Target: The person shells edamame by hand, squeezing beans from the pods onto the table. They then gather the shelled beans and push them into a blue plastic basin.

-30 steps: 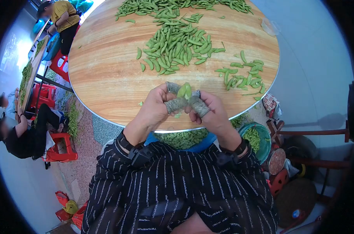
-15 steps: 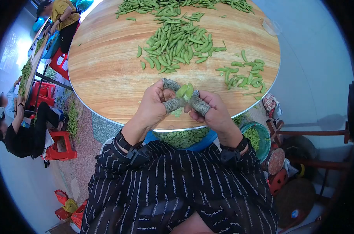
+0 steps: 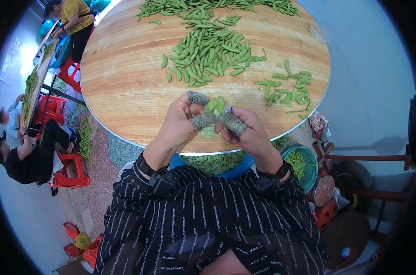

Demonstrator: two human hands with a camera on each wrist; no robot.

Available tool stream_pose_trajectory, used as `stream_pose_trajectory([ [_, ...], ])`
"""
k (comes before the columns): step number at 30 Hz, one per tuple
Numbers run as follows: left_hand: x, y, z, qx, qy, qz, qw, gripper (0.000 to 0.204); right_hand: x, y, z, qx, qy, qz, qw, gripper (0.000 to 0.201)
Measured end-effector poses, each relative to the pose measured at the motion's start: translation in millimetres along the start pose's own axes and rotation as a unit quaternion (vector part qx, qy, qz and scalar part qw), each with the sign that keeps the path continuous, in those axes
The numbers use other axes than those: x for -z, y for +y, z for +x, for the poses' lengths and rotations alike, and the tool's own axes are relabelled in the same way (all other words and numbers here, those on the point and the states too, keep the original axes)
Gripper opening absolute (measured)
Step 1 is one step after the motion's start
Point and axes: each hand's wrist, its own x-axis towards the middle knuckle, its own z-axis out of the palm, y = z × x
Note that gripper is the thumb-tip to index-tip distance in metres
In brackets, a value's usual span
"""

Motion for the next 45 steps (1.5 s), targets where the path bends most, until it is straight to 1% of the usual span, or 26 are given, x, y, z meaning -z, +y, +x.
stream_pose_trajectory([
  [3,1.7,0.6,0.1,0.014,-0.006,0.018,1.000,0.032,-1.1,1.2,1.0,-0.001,0.008,-0.029,1.000,0.013],
  [8,3.5,-5.2,1.8,-0.010,-0.018,0.038,0.999,0.031,-1.4,0.0,1.9,0.009,0.023,-0.076,0.997,0.013],
  [11,2.6,-2.7,0.3,0.012,-0.018,0.036,0.999,0.032,-0.1,2.1,3.4,0.036,0.034,-0.126,0.991,0.012],
  [14,-1.9,-5.4,0.9,0.000,0.005,0.064,0.998,0.032,2.6,11.5,6.0,0.055,0.049,-0.182,0.980,0.013],
  [15,-0.6,-5.9,-1.1,0.000,0.005,0.064,0.998,0.032,1.7,16.1,7.3,0.096,0.074,-0.231,0.965,0.009],
  [16,1.3,-6.6,-3.8,-0.026,0.054,0.193,0.979,0.030,0.4,18.2,8.2,0.137,0.099,-0.278,0.945,0.006],
  [17,2.6,-7.4,-5.6,-0.053,0.103,0.317,0.941,0.027,-1.7,18.0,8.2,0.139,0.098,-0.279,0.945,0.006],
  [18,3.1,-9.7,-6.8,-0.055,0.104,0.318,0.941,0.027,-4.8,17.8,7.7,0.161,0.107,-0.317,0.929,0.009],
  [19,3.2,-13.4,-8.6,-0.046,0.087,0.265,0.959,0.024,-7.4,18.5,7.3,0.181,0.117,-0.352,0.911,0.016],
  [20,2.8,-16.1,-10.1,-0.035,0.069,0.210,0.975,0.021,-9.3,19.9,6.9,0.180,0.117,-0.352,0.911,0.016],
  [21,1.6,-14.9,-10.8,-0.033,0.070,0.209,0.975,0.021,-11.0,21.1,6.8,0.199,0.122,-0.388,0.892,0.017],
  [22,0.2,-11.2,-10.9,-0.007,0.071,0.176,0.982,0.019,-12.1,21.2,7.0,0.220,0.126,-0.423,0.870,0.018],
  [23,0.0,-8.3,-10.2,0.018,0.071,0.144,0.987,0.017,-12.6,19.6,6.5,0.222,0.124,-0.424,0.869,0.018],
  [25,2.6,-10.2,-8.2,0.012,0.049,0.131,0.990,0.018,-11.9,15.7,3.0,0.210,0.105,-0.451,0.861,0.017],
  [26,4.1,-12.2,-7.4,0.006,0.025,0.119,0.993,0.020,-11.0,16.3,2.2,0.209,0.105,-0.451,0.862,0.017],
  [29,4.1,-18.7,-2.4,0.009,0.003,0.087,0.996,0.021,-7.0,17.6,1.5,0.197,0.091,-0.444,0.869,0.019],
  [32,0.1,-23.9,1.8,0.022,0.001,0.073,0.997,0.022,-3.0,20.8,1.0,0.211,0.101,-0.418,0.878,0.023],
  [34,-0.2,-32.3,6.3,0.019,-0.004,0.059,0.998,0.024,4.8,24.9,0.7,0.178,0.101,-0.371,0.906,0.021],
  [35,-0.7,-34.3,8.5,0.014,-0.009,0.048,0.999,0.025,5.2,23.7,0.2,0.179,0.099,-0.372,0.905,0.021],
  [37,-6.3,-30.4,9.4,0.012,-0.009,0.036,0.999,0.026,3.8,21.2,-1.0,0.126,0.107,-0.248,0.955,0.013],
  [38,-7.7,-29.2,9.3,0.011,-0.011,0.025,1.000,0.026,3.6,19.7,-1.0,0.125,0.103,-0.249,0.955,0.013],
  [40,-5.3,-31.2,11.5,0.010,-0.005,0.027,1.000,0.027,3.9,17.8,-1.3,0.029,0.134,-0.089,0.987,0.013],
  [41,-4.2,-32.2,12.7,0.008,-0.005,0.029,1.000,0.027,5.4,17.0,-1.2,0.029,0.133,-0.090,0.987,0.013],
  [43,-1.6,-33.4,11.4,-0.001,-0.006,0.019,1.000,0.026,10.9,14.2,-1.5,0.008,0.110,-0.006,0.994,0.016],
  [44,0.5,-33.3,10.5,-0.008,-0.008,0.010,1.000,0.025,14.1,11.7,-2.3,0.009,0.113,-0.005,0.994,0.016],
  [45,4.6,-30.8,9.2,-0.007,-0.012,0.009,1.000,0.025,18.3,7.6,-2.9,0.032,0.160,-0.071,0.984,0.015],
])
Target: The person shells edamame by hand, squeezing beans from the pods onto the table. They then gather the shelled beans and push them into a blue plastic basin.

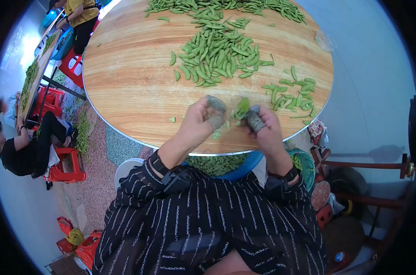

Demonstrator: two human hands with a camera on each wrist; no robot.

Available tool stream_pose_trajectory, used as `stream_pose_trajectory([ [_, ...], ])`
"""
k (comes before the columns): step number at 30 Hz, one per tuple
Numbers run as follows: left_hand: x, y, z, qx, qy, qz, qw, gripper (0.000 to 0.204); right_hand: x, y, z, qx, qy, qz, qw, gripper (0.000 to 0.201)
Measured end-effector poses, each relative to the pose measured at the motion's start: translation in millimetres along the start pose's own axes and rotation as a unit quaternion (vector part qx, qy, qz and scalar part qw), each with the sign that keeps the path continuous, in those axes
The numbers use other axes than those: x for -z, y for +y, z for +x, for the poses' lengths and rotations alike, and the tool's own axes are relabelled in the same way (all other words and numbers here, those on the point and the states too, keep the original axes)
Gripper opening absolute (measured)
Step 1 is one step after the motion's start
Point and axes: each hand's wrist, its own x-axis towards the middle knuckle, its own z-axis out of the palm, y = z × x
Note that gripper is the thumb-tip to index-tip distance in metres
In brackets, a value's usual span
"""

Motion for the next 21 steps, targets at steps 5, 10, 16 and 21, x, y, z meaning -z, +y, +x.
stream_pose_trajectory([
  [5,40.5,10.4,-10.1,-0.146,0.037,0.197,0.969,0.020,68.2,-3.3,13.4,0.106,0.083,-0.232,0.963,0.011],
  [10,70.8,15.1,-12.2,-0.267,0.099,0.453,0.845,0.025,86.9,-22.2,3.4,0.237,0.221,-0.508,0.798,0.018],
  [16,58.3,19.1,0.2,-0.290,0.071,0.474,0.828,0.027,31.9,-22.1,14.3,0.255,0.037,-0.461,0.849,0.017],
  [21,58.0,16.2,21.6,-0.159,0.079,0.323,0.930,0.019,-15.3,-25.6,44.9,0.232,-0.067,-0.579,0.779,0.013],
])
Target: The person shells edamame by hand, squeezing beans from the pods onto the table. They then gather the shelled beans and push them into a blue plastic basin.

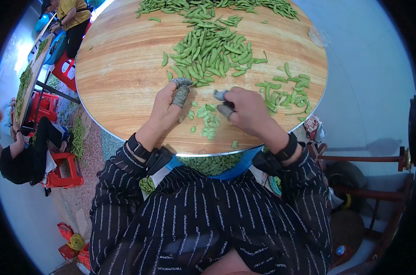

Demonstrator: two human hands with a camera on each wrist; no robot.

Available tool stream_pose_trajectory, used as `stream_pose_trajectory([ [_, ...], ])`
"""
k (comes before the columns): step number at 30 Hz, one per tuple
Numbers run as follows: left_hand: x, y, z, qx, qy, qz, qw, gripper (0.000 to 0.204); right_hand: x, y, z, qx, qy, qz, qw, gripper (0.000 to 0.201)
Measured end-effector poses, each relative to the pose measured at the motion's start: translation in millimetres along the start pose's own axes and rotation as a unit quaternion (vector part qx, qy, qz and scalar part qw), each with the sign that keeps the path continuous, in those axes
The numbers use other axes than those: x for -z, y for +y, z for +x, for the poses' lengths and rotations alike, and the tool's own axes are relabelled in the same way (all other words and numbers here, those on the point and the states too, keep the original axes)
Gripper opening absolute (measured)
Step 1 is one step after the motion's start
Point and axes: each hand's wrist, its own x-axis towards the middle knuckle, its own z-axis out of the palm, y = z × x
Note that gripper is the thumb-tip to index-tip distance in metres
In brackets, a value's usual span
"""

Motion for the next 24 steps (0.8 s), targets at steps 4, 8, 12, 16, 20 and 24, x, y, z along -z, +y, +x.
stream_pose_trajectory([
  [4,0.7,-19.0,6.0,0.003,0.001,-0.063,0.998,0.017,-23.2,4.9,16.4,0.038,-0.078,-0.055,0.995,0.010],
  [8,5.5,-25.5,8.1,0.015,-0.021,-0.112,0.993,0.018,-28.1,6.0,21.4,0.040,-0.047,-0.017,0.998,0.013],
  [12,8.6,-30.7,9.1,0.016,-0.038,-0.147,0.988,0.022,-4.8,21.8,15.0,0.001,0.040,0.188,0.981,0.012],
  [16,2.3,-17.3,3.7,-0.012,-0.087,-0.090,0.992,0.022,31.4,56.1,-12.0,-0.056,0.096,0.105,0.988,0.015],
  [20,-21.3,1.7,-2.9,-0.104,-0.179,-0.007,0.978,0.055,11.7,56.6,-41.5,0.002,0.126,-0.108,0.986,0.023],
  [24,-39.0,21.1,1.0,-0.195,-0.247,0.139,0.939,0.077,7.7,64.0,-34.7,0.108,0.121,-0.187,0.969,0.019],
])
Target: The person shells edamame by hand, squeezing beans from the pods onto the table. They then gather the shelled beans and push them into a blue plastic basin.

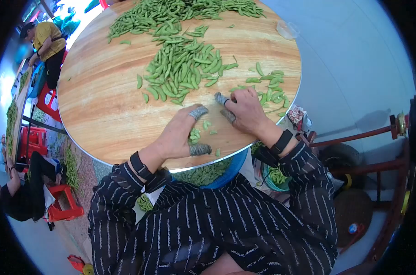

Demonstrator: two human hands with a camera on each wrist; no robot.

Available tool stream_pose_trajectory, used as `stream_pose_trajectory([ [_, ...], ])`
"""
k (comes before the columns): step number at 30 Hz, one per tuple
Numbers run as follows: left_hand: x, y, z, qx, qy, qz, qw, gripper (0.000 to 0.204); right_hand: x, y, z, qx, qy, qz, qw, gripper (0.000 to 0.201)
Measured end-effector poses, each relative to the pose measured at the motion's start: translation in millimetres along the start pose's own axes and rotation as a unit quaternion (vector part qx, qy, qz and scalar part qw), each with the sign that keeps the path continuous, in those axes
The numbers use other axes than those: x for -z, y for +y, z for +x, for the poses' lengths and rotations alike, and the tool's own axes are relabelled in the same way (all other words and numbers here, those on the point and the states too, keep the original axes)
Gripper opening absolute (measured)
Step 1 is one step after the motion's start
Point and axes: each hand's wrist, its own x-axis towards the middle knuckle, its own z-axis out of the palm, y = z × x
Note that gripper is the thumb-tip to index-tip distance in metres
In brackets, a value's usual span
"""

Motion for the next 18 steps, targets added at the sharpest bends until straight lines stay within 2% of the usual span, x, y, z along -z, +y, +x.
stream_pose_trajectory([
  [3,-3.5,9.2,9.5,-0.046,-0.034,0.054,0.997,0.078,-1.9,24.0,1.7,-0.018,0.014,-0.058,0.998,0.017],
  [6,-9.5,9.0,15.1,-0.085,-0.073,0.106,0.988,0.079,2.5,48.2,-12.8,-0.099,0.013,-0.042,0.994,0.017],
  [7,-9.3,10.4,18.0,-0.116,-0.107,0.092,0.983,0.072,5.3,54.4,-22.2,-0.101,0.012,-0.044,0.994,0.017],
  [8,-9.7,11.1,20.4,-0.149,-0.139,0.078,0.976,0.065,8.4,59.2,-34.0,-0.136,0.016,-0.052,0.989,0.017],
  [9,-10.9,10.2,20.8,-0.152,-0.139,0.075,0.976,0.065,13.1,62.9,-45.8,-0.172,0.020,-0.061,0.983,0.017],
  [11,-14.4,7.0,19.0,-0.171,-0.131,0.058,0.975,0.047,30.9,65.2,-70.5,-0.177,0.029,-0.081,0.980,0.016],
  [16,-22.2,-1.0,16.2,-0.187,-0.122,0.022,0.975,0.040,68.9,72.3,-138.8,-0.218,0.045,-0.150,0.963,0.018],
  [18,-19.7,-1.7,16.3,-0.188,-0.130,0.016,0.973,0.040,73.0,78.8,-151.5,-0.412,0.038,-0.094,0.905,0.020],
])
